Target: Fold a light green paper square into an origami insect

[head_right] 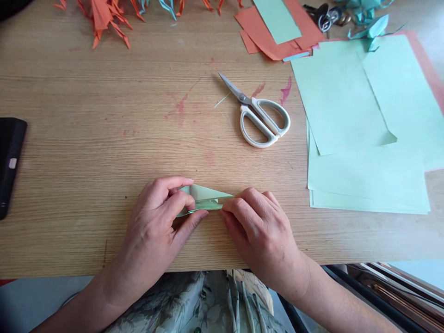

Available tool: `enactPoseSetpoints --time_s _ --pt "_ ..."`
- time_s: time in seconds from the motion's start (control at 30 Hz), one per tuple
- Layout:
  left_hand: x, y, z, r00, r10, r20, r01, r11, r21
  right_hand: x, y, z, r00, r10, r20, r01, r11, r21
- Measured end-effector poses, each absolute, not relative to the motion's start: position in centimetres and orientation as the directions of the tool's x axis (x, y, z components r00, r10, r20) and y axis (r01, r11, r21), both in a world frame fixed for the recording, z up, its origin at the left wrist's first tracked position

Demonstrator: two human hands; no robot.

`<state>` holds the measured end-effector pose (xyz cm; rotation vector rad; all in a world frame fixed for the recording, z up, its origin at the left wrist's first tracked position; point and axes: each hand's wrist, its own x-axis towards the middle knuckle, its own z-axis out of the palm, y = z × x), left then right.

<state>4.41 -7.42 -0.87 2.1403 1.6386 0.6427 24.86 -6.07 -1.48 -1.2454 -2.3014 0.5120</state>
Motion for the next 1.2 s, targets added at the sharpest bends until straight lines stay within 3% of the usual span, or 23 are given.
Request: enactPoseSetpoints --time_s 0.73,1.0,1.2 --pt "5.1 -7.2 -0.9 0.162 0.98 0.118 0.827 -0.2 0.525 23.7 -6.2 -1.5 -0.385 0.905 0.181 0.779 0.423 -0.463" --pt "4.9 -7.2 -1.3 0.175 0.974 0.147 0.834 -0.226 0.504 25.3 -6.9 -1.4 -0.319 0.932 0.174 0.723 0.358 -0.591" --pt "4.8 -7.2 -1.3 0.176 0.973 0.152 0.833 -0.23 0.503 25.4 -6.9 -1.4 -0.329 0.924 0.195 0.734 0.381 -0.562"
